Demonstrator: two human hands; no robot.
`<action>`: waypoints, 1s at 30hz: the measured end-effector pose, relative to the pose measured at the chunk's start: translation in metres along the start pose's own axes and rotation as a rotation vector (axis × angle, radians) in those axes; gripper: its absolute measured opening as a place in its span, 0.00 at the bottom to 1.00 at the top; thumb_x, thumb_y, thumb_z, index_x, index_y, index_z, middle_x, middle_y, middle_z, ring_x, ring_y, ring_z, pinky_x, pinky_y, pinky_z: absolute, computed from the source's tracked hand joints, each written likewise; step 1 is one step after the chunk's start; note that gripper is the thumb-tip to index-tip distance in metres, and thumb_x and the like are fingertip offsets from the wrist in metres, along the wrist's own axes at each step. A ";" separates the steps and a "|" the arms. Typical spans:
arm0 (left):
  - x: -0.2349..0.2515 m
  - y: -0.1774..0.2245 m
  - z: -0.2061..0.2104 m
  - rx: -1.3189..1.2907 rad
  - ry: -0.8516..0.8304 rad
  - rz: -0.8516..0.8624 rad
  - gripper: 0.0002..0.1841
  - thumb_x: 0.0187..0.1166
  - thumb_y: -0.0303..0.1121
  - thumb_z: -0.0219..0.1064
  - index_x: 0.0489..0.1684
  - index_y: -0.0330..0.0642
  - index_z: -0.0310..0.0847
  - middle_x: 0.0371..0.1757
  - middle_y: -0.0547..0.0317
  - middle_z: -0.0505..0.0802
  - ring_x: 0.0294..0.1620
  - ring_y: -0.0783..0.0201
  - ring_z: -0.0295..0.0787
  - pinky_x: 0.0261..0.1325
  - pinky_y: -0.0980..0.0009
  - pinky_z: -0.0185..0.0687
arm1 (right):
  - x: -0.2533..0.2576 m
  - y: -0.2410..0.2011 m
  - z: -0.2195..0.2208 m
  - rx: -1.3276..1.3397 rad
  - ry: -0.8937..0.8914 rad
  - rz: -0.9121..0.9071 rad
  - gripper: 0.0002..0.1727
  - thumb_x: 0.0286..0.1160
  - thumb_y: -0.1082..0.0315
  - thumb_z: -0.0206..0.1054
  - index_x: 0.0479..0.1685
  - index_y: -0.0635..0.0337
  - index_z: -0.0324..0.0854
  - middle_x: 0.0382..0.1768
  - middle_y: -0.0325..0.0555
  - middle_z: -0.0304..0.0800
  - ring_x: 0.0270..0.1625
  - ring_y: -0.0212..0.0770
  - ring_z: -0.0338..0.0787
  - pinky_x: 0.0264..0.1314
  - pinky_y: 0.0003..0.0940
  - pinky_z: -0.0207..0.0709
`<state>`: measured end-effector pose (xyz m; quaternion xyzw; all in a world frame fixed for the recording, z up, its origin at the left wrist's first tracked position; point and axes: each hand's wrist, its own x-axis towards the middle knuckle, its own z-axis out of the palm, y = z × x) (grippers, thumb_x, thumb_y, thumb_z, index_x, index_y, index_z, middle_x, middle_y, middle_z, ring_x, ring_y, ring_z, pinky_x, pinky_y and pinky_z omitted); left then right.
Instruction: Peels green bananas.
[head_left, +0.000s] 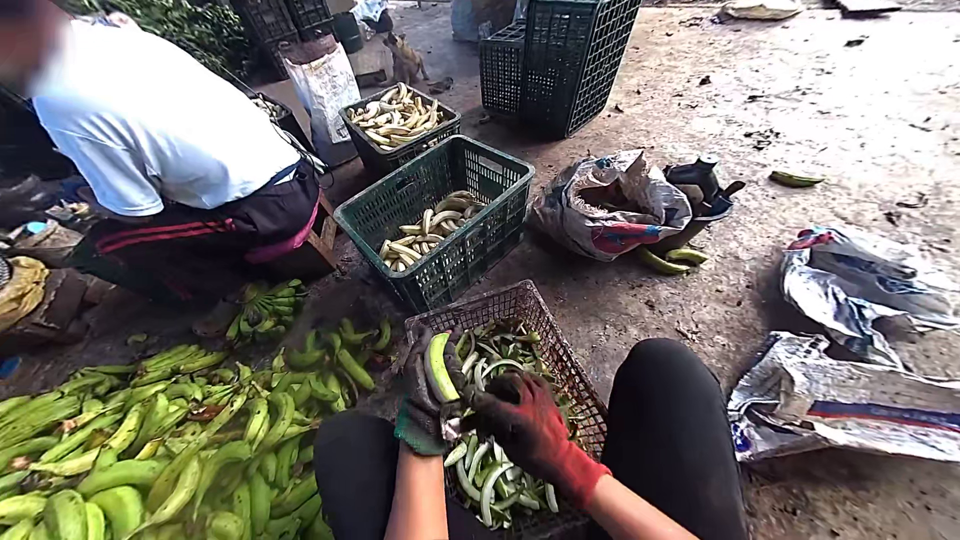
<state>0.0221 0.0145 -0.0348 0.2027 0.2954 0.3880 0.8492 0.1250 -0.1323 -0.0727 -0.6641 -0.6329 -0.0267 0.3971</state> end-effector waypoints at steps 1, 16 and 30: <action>-0.003 -0.005 0.001 0.088 -0.013 0.026 0.23 0.95 0.38 0.35 0.45 0.36 0.77 0.24 0.59 0.88 0.20 0.72 0.85 0.23 0.79 0.83 | 0.007 0.000 -0.001 0.011 -0.021 0.033 0.21 0.65 0.56 0.72 0.61 0.32 0.91 0.50 0.57 0.93 0.52 0.63 0.92 0.55 0.66 0.79; -0.015 -0.001 0.001 0.164 -0.048 -0.027 0.23 0.94 0.39 0.36 0.47 0.37 0.80 0.24 0.58 0.87 0.18 0.70 0.84 0.20 0.77 0.83 | 0.005 0.015 -0.011 0.218 -0.127 -0.052 0.17 0.72 0.55 0.69 0.60 0.31 0.91 0.50 0.49 0.93 0.54 0.54 0.91 0.58 0.61 0.81; -0.040 0.109 0.140 0.486 -0.077 1.686 0.07 0.82 0.33 0.65 0.52 0.49 0.85 0.47 0.76 0.91 0.50 0.79 0.87 0.56 0.77 0.84 | -0.006 0.047 -0.001 0.890 -0.283 0.954 0.26 0.90 0.56 0.50 0.79 0.59 0.71 0.43 0.46 0.86 0.36 0.37 0.86 0.39 0.38 0.84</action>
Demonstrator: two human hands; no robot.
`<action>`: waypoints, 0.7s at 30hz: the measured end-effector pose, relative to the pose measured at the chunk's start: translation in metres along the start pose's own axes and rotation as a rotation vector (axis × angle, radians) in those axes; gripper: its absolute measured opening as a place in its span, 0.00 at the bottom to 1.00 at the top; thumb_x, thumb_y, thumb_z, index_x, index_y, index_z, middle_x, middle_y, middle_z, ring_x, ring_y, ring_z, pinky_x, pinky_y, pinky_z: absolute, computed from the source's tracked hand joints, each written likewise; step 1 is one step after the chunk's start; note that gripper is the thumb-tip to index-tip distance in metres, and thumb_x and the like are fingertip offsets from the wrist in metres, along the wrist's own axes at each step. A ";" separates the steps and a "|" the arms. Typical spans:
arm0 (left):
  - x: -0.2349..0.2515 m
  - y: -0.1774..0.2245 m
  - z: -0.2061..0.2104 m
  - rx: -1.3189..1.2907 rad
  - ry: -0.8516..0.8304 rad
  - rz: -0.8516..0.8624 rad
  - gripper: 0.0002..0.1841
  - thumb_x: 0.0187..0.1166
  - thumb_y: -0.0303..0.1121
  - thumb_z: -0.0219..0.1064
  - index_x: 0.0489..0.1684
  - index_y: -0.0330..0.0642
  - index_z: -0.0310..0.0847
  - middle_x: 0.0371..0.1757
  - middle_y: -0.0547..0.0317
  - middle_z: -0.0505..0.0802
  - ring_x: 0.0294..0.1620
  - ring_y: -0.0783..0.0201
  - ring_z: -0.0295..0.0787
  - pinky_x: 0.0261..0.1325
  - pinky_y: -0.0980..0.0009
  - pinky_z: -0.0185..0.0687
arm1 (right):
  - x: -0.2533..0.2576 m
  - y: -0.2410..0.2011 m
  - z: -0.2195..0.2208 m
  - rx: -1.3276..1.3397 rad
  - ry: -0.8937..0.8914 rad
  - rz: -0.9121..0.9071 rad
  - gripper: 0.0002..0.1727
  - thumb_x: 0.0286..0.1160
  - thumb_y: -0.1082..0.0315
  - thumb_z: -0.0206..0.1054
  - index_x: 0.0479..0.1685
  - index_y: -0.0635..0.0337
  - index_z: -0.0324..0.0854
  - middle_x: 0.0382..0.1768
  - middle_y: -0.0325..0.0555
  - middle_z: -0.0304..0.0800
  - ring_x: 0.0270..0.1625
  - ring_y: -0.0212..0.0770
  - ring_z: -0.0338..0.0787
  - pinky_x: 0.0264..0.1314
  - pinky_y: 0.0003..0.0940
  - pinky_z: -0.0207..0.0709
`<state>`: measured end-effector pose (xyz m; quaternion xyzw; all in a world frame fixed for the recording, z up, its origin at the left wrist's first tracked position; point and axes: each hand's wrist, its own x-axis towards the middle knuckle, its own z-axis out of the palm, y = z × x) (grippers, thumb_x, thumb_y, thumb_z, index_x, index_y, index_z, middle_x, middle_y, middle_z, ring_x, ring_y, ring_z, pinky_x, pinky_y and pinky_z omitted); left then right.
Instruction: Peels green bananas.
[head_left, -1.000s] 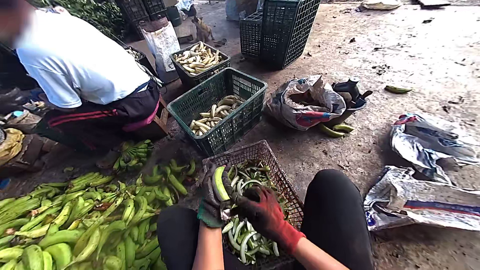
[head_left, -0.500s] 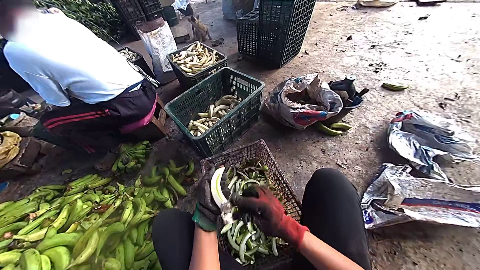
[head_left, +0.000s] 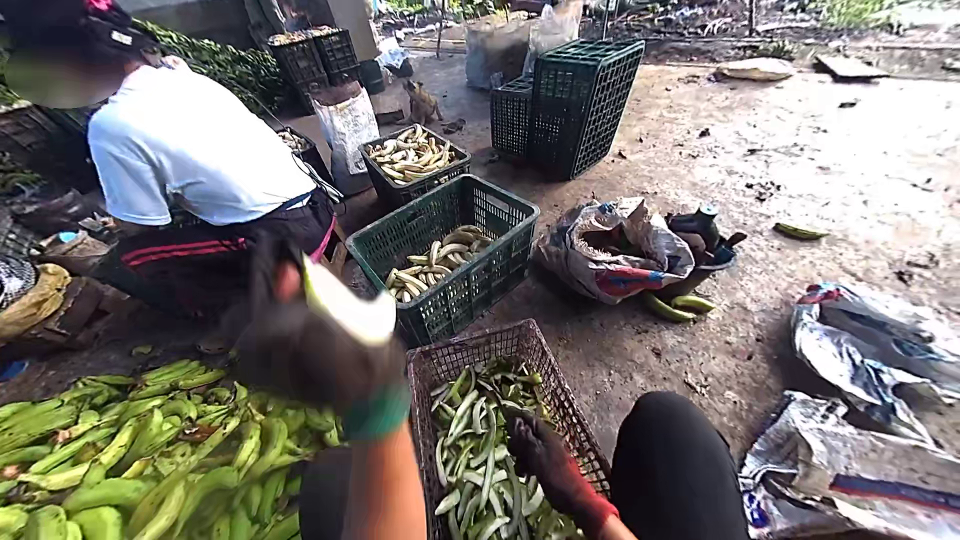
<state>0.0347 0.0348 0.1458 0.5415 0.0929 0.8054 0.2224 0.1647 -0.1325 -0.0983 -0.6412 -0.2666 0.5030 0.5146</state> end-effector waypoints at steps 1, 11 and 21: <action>0.006 -0.029 0.022 0.053 0.011 0.073 0.11 0.81 0.30 0.63 0.57 0.37 0.80 0.49 0.67 0.90 0.52 0.76 0.86 0.57 0.76 0.83 | 0.001 0.004 0.003 0.024 -0.024 0.009 0.26 0.90 0.56 0.51 0.79 0.60 0.71 0.41 0.45 0.86 0.34 0.36 0.86 0.37 0.36 0.83; -0.031 -0.073 -0.154 0.699 -0.172 -0.763 0.23 0.83 0.36 0.64 0.75 0.38 0.75 0.59 0.48 0.89 0.50 0.62 0.89 0.53 0.59 0.88 | 0.003 0.011 0.001 0.114 0.033 0.119 0.22 0.93 0.58 0.46 0.74 0.61 0.72 0.33 0.43 0.85 0.27 0.36 0.85 0.30 0.35 0.83; -0.201 0.046 -0.425 1.566 -0.256 -1.610 0.34 0.85 0.54 0.61 0.86 0.43 0.66 0.75 0.34 0.81 0.76 0.36 0.77 0.78 0.36 0.69 | 0.012 0.019 0.015 0.433 -0.313 0.120 0.27 0.82 0.32 0.49 0.62 0.31 0.86 0.39 0.33 0.97 0.34 0.33 0.94 0.35 0.33 0.89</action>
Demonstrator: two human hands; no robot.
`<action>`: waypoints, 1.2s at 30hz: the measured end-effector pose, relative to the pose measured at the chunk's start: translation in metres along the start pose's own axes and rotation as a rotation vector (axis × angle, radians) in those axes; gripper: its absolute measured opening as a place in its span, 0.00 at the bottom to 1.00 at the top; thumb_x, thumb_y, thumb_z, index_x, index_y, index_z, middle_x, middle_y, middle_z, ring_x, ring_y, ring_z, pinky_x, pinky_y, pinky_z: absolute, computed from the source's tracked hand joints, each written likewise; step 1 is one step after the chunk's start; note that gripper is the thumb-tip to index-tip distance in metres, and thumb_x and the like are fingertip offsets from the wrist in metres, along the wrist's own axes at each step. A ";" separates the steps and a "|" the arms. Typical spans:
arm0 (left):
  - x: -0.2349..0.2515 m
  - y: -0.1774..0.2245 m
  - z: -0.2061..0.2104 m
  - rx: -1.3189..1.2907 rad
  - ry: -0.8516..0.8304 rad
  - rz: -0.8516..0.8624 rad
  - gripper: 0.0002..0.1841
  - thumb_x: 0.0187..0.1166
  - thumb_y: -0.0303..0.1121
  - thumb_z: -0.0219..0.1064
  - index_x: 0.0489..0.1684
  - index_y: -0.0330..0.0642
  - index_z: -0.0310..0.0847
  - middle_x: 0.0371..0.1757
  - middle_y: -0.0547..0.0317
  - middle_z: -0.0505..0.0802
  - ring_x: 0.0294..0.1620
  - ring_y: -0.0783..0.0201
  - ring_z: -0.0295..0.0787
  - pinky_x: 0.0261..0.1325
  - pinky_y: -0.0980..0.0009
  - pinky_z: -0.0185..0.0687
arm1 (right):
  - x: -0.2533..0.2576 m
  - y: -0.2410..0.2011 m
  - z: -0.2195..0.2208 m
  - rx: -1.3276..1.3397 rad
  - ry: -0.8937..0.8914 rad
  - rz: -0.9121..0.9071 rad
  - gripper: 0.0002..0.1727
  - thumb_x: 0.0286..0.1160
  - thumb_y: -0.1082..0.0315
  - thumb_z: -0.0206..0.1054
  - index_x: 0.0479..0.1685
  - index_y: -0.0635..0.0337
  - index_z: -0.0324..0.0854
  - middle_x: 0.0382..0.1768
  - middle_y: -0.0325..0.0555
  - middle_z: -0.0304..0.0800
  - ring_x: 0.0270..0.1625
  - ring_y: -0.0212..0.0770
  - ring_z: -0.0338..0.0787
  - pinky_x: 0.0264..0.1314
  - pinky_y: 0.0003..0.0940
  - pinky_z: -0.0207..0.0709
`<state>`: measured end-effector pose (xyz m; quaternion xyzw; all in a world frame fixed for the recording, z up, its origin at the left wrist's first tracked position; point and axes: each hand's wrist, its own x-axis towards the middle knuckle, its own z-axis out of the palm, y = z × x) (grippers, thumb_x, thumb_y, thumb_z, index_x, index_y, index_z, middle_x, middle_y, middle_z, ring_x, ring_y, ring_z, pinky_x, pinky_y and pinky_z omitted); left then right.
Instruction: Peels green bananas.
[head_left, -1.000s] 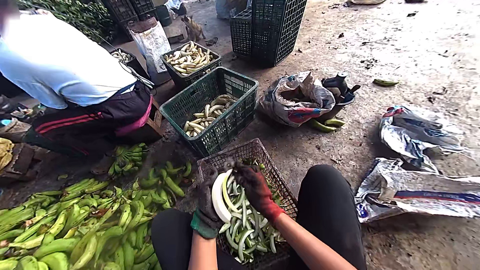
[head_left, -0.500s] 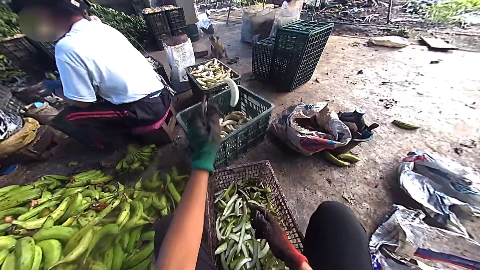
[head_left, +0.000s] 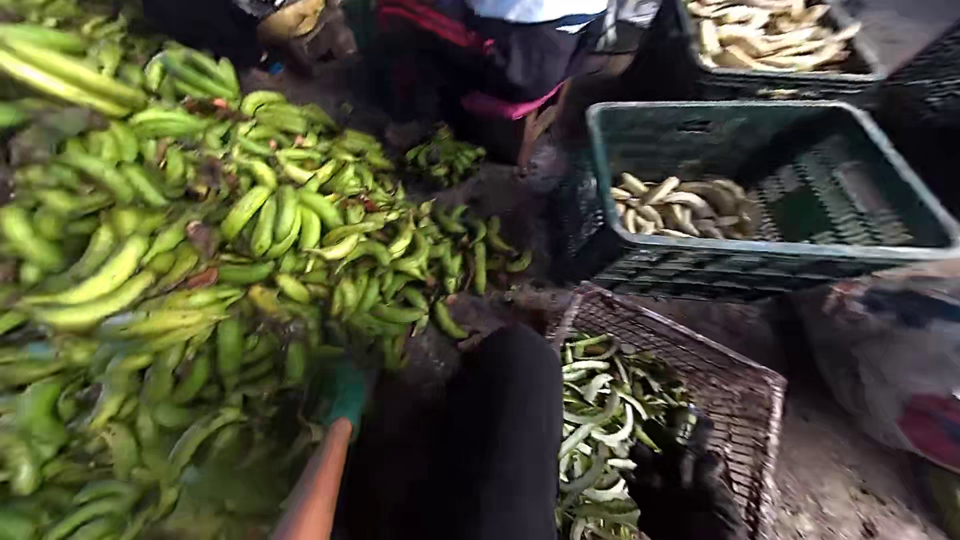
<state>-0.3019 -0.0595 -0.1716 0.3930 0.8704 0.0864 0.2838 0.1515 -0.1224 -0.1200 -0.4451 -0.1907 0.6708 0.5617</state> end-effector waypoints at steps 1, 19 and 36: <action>-0.002 -0.002 0.014 0.075 -0.056 0.036 0.34 0.84 0.52 0.61 0.87 0.44 0.65 0.77 0.34 0.80 0.77 0.34 0.76 0.77 0.35 0.69 | 0.002 0.000 -0.001 0.017 -0.034 0.013 0.27 0.80 0.31 0.52 0.61 0.30 0.89 0.40 0.32 0.98 0.35 0.32 0.94 0.37 0.33 0.89; 0.075 -0.033 0.086 0.431 0.157 0.278 0.38 0.83 0.61 0.52 0.94 0.60 0.53 0.91 0.40 0.62 0.91 0.34 0.53 0.84 0.32 0.50 | -0.009 0.008 -0.006 -0.080 0.044 0.047 0.24 0.80 0.35 0.58 0.67 0.29 0.86 0.43 0.29 0.97 0.38 0.30 0.94 0.42 0.32 0.89; 0.015 -0.028 0.094 -0.414 -0.106 -0.184 0.31 0.86 0.46 0.63 0.82 0.36 0.66 0.67 0.35 0.85 0.64 0.43 0.86 0.67 0.44 0.81 | -0.018 0.020 0.009 -0.191 0.186 0.047 0.19 0.93 0.48 0.45 0.73 0.37 0.71 0.39 0.28 0.96 0.36 0.33 0.94 0.45 0.38 0.91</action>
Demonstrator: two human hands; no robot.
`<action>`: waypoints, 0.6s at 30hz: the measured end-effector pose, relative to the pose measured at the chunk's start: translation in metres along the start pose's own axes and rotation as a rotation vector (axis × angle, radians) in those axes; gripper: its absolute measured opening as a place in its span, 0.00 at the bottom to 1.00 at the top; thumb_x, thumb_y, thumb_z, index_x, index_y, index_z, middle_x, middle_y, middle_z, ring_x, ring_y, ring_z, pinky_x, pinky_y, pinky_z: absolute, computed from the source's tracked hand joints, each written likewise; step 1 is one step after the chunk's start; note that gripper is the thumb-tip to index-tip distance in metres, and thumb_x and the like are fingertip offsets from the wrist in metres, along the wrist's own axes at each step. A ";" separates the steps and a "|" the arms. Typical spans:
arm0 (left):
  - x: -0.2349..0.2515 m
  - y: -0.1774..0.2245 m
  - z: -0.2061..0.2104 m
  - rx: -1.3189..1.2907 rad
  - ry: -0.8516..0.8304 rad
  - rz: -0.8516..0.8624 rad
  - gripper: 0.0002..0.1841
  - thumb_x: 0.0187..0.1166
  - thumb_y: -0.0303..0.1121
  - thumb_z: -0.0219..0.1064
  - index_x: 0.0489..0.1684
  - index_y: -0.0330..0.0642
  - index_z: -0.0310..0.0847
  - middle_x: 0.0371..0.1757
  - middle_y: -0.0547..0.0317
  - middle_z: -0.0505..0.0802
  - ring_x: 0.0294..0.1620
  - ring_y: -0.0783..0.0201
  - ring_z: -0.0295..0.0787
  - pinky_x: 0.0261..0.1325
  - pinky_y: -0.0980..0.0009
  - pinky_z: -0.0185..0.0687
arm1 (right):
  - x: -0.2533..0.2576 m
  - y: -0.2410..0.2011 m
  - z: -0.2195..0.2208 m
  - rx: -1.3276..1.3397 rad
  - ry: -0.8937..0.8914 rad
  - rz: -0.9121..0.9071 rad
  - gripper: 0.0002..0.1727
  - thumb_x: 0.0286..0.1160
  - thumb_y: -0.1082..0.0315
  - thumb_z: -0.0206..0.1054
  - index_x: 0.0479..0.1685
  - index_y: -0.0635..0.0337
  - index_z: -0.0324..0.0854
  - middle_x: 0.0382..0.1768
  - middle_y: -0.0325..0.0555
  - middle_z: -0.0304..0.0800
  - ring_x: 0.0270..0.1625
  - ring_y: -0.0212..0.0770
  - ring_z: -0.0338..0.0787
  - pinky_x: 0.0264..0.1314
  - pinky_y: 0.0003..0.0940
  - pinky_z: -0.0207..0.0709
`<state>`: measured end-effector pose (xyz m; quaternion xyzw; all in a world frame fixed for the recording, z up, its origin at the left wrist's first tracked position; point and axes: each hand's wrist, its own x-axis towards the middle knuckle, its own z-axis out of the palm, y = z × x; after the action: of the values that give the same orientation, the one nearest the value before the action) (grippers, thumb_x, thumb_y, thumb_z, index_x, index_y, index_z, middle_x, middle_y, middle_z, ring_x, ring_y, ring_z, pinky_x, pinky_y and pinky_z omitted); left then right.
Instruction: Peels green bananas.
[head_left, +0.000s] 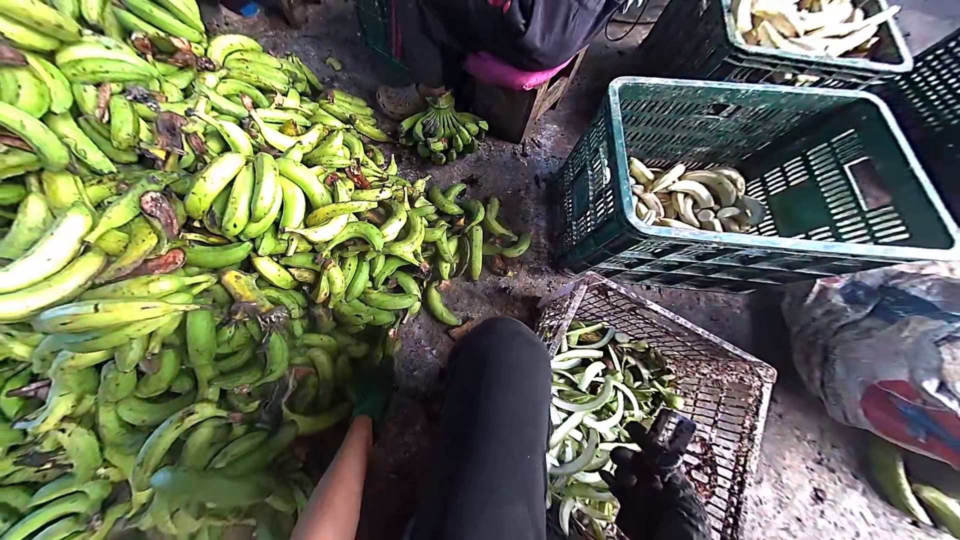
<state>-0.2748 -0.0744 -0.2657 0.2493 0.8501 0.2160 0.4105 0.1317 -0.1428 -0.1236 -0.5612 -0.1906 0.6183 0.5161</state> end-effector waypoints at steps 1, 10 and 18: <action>-0.007 -0.006 -0.001 -0.144 -0.025 -0.035 0.29 0.86 0.46 0.63 0.80 0.36 0.68 0.57 0.38 0.89 0.52 0.48 0.90 0.55 0.47 0.87 | -0.002 0.000 0.002 -0.017 -0.009 -0.002 0.19 0.92 0.47 0.47 0.73 0.38 0.71 0.40 0.27 0.96 0.36 0.32 0.94 0.45 0.37 0.91; -0.133 0.144 -0.066 -0.751 -0.354 0.389 0.24 0.84 0.31 0.56 0.80 0.40 0.66 0.33 0.57 0.88 0.25 0.67 0.84 0.25 0.71 0.84 | -0.002 -0.075 0.085 0.014 -0.241 -0.236 0.42 0.65 0.54 0.79 0.81 0.54 0.67 0.40 0.40 0.95 0.33 0.39 0.94 0.33 0.38 0.92; -0.273 0.256 -0.043 0.094 -0.156 1.299 0.33 0.72 0.35 0.70 0.75 0.21 0.71 0.65 0.28 0.86 0.62 0.46 0.88 0.67 0.49 0.81 | -0.006 -0.143 0.164 0.233 -0.035 -0.496 0.24 0.62 0.80 0.73 0.59 0.68 0.72 0.33 0.42 0.88 0.32 0.31 0.89 0.36 0.28 0.87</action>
<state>-0.0993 -0.0458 0.0665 0.7446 0.5028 0.3640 0.2454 0.0451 -0.0353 0.0449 -0.4233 -0.2587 0.5006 0.7094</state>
